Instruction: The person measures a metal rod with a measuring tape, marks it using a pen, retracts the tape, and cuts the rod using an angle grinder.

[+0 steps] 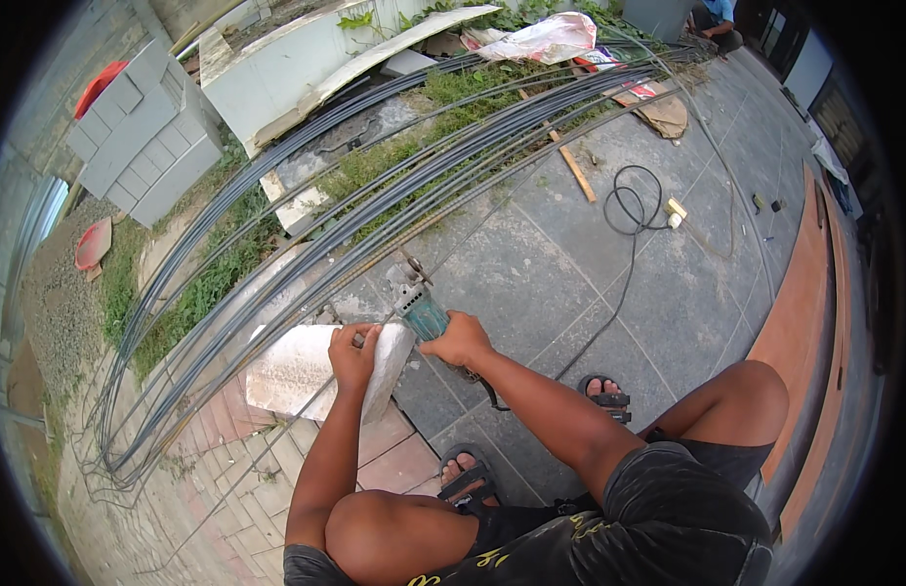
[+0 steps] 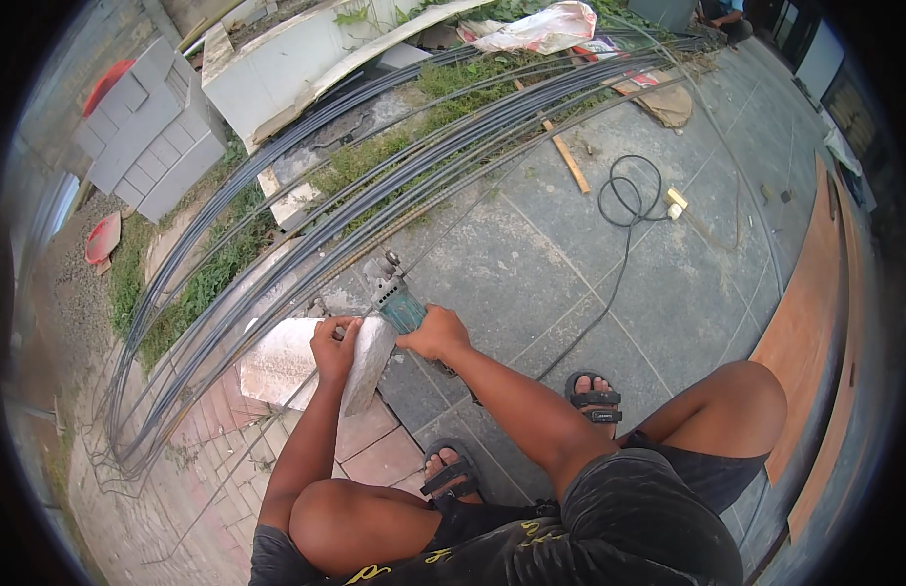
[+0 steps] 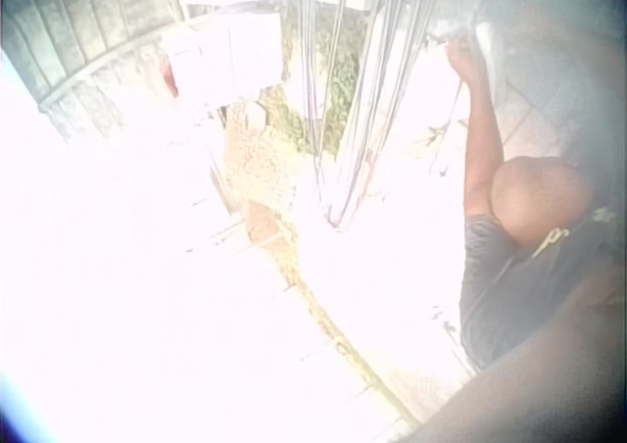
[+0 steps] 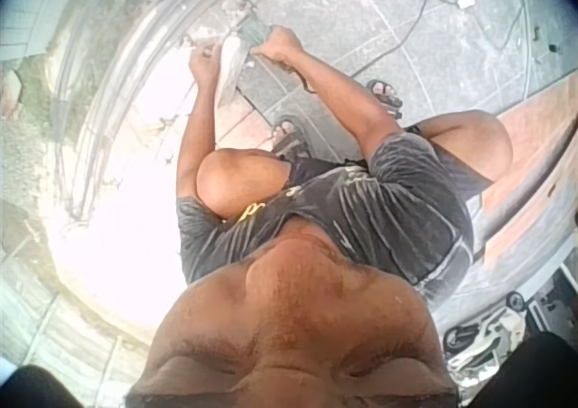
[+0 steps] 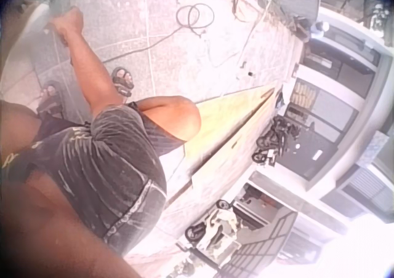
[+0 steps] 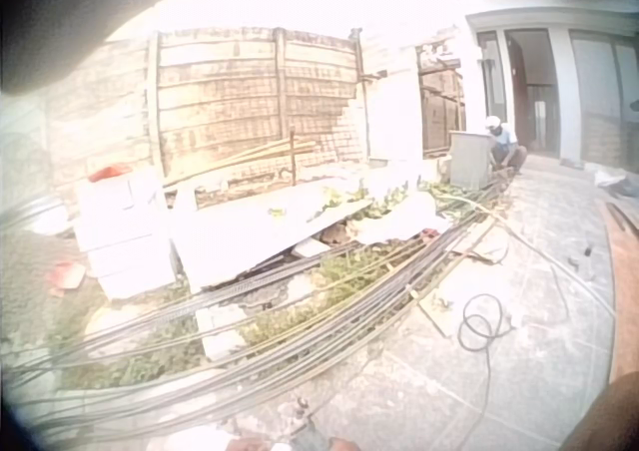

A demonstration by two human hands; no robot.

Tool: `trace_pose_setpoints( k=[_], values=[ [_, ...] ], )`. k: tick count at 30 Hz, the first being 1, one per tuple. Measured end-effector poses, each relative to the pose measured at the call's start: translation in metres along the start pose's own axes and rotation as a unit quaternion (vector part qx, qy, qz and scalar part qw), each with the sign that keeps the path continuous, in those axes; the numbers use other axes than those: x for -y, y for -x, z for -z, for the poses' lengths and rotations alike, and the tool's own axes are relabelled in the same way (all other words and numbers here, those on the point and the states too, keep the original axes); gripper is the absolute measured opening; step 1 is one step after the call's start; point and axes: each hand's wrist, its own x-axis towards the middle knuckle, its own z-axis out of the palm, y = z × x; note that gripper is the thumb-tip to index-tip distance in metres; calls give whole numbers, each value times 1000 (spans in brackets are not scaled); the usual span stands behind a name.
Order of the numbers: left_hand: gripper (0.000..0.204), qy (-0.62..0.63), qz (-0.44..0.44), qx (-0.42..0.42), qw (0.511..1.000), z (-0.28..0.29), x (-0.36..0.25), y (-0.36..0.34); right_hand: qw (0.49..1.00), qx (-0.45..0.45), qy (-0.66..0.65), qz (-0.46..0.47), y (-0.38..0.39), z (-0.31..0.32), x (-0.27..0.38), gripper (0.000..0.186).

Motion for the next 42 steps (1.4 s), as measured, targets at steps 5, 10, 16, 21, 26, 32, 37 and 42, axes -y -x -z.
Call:
trace_pose_setpoints(
  k=[5, 10, 16, 21, 26, 32, 37, 42],
  values=[
    [13, -1, 0, -1, 1000, 0, -2, 0, 1000, 3, -2, 0, 0, 1, 0, 80],
    [12, 3, 16, 5, 1000, 0, -5, 0, 1000, 2, -5, -8, 1, 2, 0, 80],
    [14, -1, 6, -5, 1000, 0, 0, 0, 1000, -6, -6, 4, 0, 0, 0, 81],
    [15, -1, 0, -6, 1000, 0, -1, 0, 1000, 2, -8, 2, -2, 1, -1, 84],
    [15, 6, 3, -6, 1000, 0, -2, 0, 1000, -1, -12, 1, -2, 0, -2, 84],
    [14, 2, -2, -5, 1000, -1, 0, 0, 1000, 4, -11, -1, -2, 1, -2, 81],
    [13, 1, -7, -5, 1000, -1, 2, 0, 1000, 17, -26, 5, -3, 3, -1, 92],
    [15, 2, -4, -5, 1000, 0, 0, 0, 1000, 10, -28, 3, -1, 3, 1, 92]
  ],
)
